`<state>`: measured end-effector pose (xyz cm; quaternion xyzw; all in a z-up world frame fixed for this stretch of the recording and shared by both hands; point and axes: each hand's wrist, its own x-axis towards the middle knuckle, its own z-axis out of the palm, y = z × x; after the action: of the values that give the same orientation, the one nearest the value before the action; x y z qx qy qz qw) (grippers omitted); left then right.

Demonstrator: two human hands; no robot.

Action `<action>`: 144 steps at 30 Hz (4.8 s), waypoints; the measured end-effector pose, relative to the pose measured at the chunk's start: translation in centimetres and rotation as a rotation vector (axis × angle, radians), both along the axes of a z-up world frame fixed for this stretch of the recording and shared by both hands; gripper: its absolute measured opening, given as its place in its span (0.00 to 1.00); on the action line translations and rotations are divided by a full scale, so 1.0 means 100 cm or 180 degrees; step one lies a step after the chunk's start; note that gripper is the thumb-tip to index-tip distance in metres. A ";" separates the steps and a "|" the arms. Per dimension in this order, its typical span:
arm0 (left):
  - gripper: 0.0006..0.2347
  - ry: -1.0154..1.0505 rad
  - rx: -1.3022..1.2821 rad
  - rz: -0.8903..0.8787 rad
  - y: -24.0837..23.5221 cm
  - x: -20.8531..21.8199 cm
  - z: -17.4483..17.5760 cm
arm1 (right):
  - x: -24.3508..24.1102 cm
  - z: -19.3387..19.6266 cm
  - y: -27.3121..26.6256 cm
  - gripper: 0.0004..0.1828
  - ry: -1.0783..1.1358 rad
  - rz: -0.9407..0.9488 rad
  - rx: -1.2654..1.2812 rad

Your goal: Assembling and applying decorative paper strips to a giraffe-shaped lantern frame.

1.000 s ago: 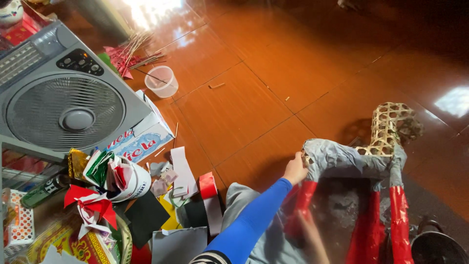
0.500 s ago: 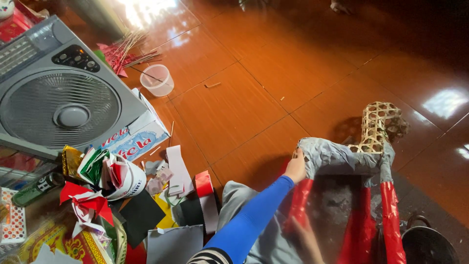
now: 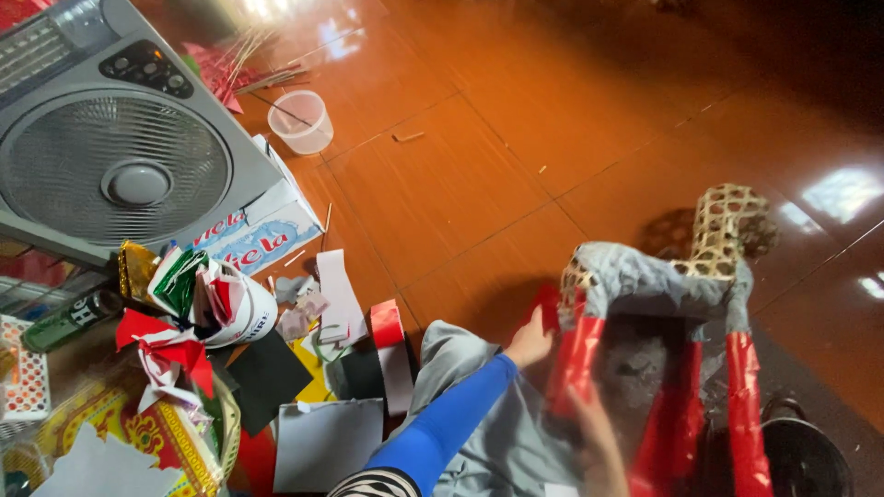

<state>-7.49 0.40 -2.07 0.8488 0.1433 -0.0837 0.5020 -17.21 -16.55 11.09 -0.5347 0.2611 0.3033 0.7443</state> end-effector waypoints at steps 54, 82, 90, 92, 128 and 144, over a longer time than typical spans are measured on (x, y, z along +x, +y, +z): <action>0.32 -0.1103 -0.1237 0.0158 0.184 -0.100 0.212 | 0.012 0.098 0.073 0.48 -0.1690 0.0922 0.0403; 0.37 -0.0676 -0.2319 0.0238 0.183 -0.147 0.182 | -0.015 0.065 0.078 0.49 -0.1834 0.1196 -0.0023; 0.23 -0.0230 -0.2345 0.1627 0.201 -0.171 0.091 | -0.061 0.018 -0.021 0.41 -0.1673 0.1491 -0.0408; 0.14 -0.0284 -0.2724 0.0760 0.208 -0.193 0.034 | -0.089 0.010 -0.064 0.42 -0.1482 0.2588 -0.2566; 0.07 0.0940 -0.2327 -0.0198 0.031 -0.150 0.038 | -0.147 0.047 -0.198 0.36 -0.1314 0.0556 -0.0410; 0.13 0.1742 -0.3660 -0.0617 -0.066 -0.127 0.051 | 0.010 0.204 -0.127 0.20 -0.3129 -0.1114 0.0138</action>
<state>-20.23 -6.16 3.04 0.4013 0.1212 -0.4056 0.8123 -16.18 -29.23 31.51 -0.5468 -0.0400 -0.1071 0.8294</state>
